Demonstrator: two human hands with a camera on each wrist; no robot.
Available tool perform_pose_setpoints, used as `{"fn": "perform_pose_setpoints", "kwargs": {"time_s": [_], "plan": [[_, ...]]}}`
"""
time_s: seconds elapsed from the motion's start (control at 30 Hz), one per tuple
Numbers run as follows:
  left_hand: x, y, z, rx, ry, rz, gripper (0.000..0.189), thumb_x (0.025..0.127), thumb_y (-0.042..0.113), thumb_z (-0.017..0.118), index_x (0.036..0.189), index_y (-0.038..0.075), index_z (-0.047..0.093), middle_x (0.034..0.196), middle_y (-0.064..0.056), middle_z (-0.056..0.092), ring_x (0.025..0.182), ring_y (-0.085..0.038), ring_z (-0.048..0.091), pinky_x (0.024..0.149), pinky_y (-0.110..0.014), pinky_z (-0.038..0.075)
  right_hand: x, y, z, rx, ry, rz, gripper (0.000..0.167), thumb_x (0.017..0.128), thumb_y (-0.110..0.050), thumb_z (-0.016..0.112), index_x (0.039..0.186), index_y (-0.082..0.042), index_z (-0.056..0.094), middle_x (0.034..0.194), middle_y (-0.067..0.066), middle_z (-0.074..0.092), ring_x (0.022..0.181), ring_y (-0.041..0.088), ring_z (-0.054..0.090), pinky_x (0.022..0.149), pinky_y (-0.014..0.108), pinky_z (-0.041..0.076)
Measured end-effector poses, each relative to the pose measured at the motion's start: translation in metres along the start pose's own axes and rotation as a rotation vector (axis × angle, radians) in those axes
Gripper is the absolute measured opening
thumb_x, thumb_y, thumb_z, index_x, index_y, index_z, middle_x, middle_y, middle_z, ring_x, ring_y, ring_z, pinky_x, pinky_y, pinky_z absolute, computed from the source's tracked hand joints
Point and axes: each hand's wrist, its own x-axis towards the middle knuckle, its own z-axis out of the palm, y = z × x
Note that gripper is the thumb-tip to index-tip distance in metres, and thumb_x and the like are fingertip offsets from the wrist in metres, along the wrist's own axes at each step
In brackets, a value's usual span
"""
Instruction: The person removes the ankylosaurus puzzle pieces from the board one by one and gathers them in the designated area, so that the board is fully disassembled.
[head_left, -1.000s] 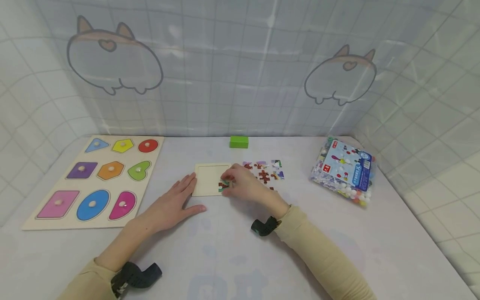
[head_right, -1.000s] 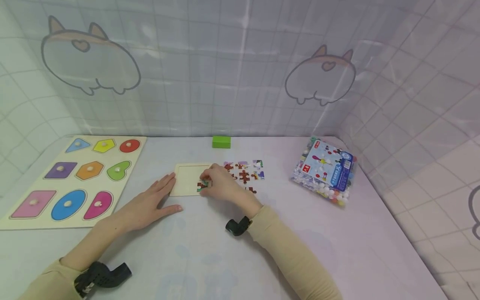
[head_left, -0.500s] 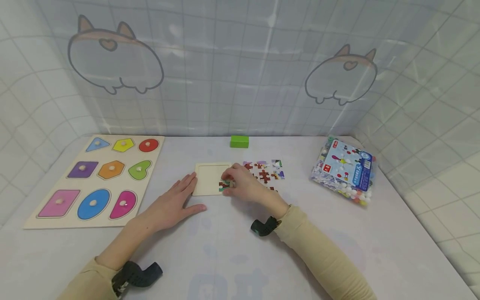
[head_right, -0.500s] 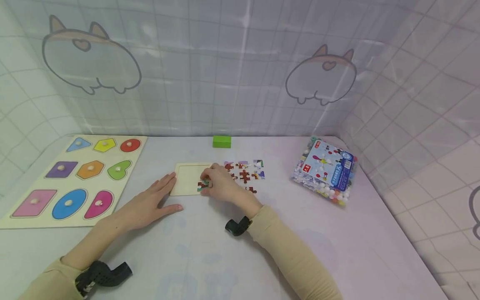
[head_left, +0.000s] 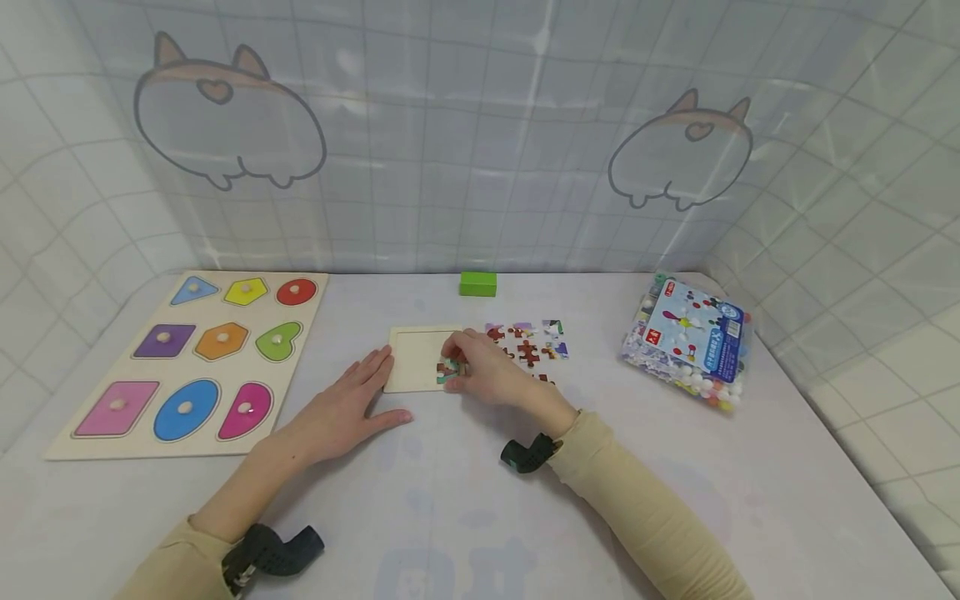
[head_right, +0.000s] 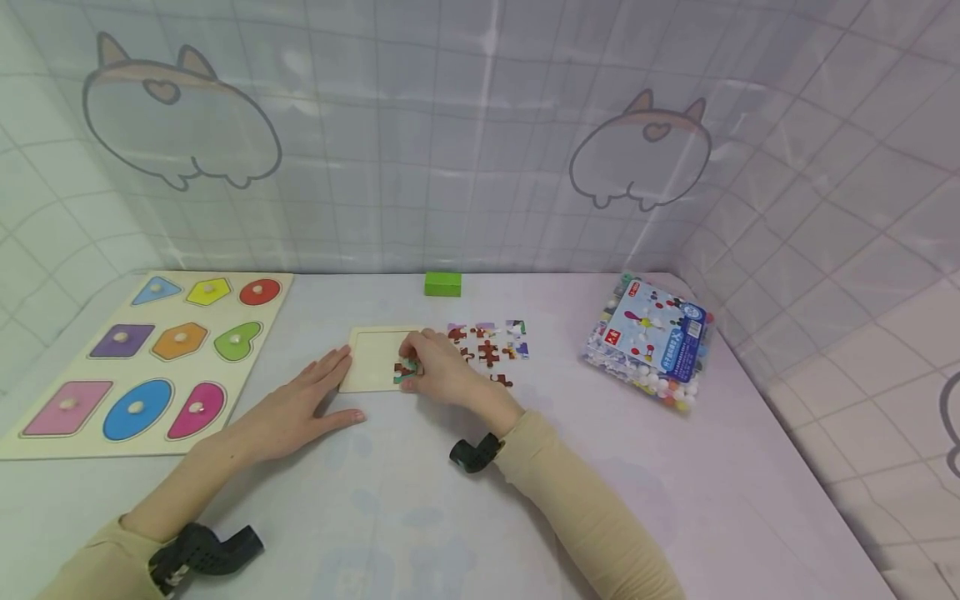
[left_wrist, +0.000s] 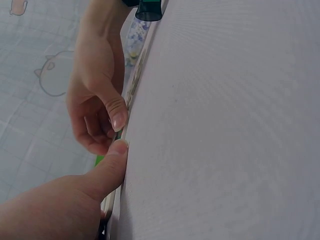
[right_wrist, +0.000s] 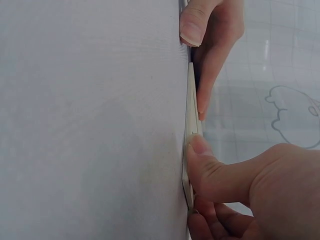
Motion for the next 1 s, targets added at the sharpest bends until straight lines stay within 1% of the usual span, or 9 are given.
{"fn": "perform_pose_setpoints", "kwargs": {"time_s": [0.17,0.47,0.7,0.87,1.0], "plan": [[0.0,0.0,0.0,0.002,0.0,0.0,0.094,0.092,0.055,0.064,0.156,-0.001,0.025,0.166,-0.017,0.019,0.152,-0.038,0.019,0.12,-0.055,0.024,0.0,0.001,0.0,0.034,-0.002,0.0,0.035,0.087,-0.011,0.078,0.117,-0.008,0.059,0.103,0.004,0.058,0.095,0.017,0.051,0.082,0.028,0.047],[0.001,0.0,-0.001,0.014,-0.001,0.006,0.095,0.092,0.055,0.064,0.156,-0.002,0.025,0.165,-0.018,0.019,0.152,-0.038,0.019,0.121,-0.054,0.023,0.002,0.005,0.001,0.051,0.013,-0.047,0.034,0.086,-0.009,0.079,0.113,-0.008,0.059,0.097,0.004,0.06,0.09,0.017,0.053,0.078,0.027,0.047],[0.002,0.0,-0.001,0.014,-0.004,0.011,0.095,0.092,0.056,0.064,0.156,-0.002,0.025,0.165,-0.018,0.019,0.152,-0.039,0.019,0.121,-0.054,0.023,0.002,0.002,0.0,0.057,0.03,-0.061,0.033,0.084,-0.007,0.08,0.11,-0.01,0.059,0.094,0.003,0.061,0.086,0.016,0.055,0.074,0.025,0.048],[0.001,-0.001,-0.002,0.008,-0.005,0.006,0.096,0.092,0.058,0.063,0.156,-0.002,0.025,0.166,-0.018,0.018,0.152,-0.039,0.018,0.121,-0.055,0.023,0.001,0.001,-0.002,0.076,0.045,-0.115,0.027,0.085,-0.005,0.079,0.106,-0.012,0.063,0.091,0.0,0.066,0.082,0.013,0.059,0.072,0.022,0.049],[0.001,-0.001,-0.002,0.001,-0.011,0.002,0.097,0.091,0.06,0.062,0.156,-0.002,0.024,0.166,-0.018,0.018,0.152,-0.039,0.018,0.12,-0.055,0.024,-0.004,0.002,-0.01,0.098,0.075,-0.17,0.024,0.087,-0.006,0.077,0.108,-0.011,0.067,0.093,-0.002,0.068,0.084,0.012,0.06,0.078,0.024,0.052]]}}
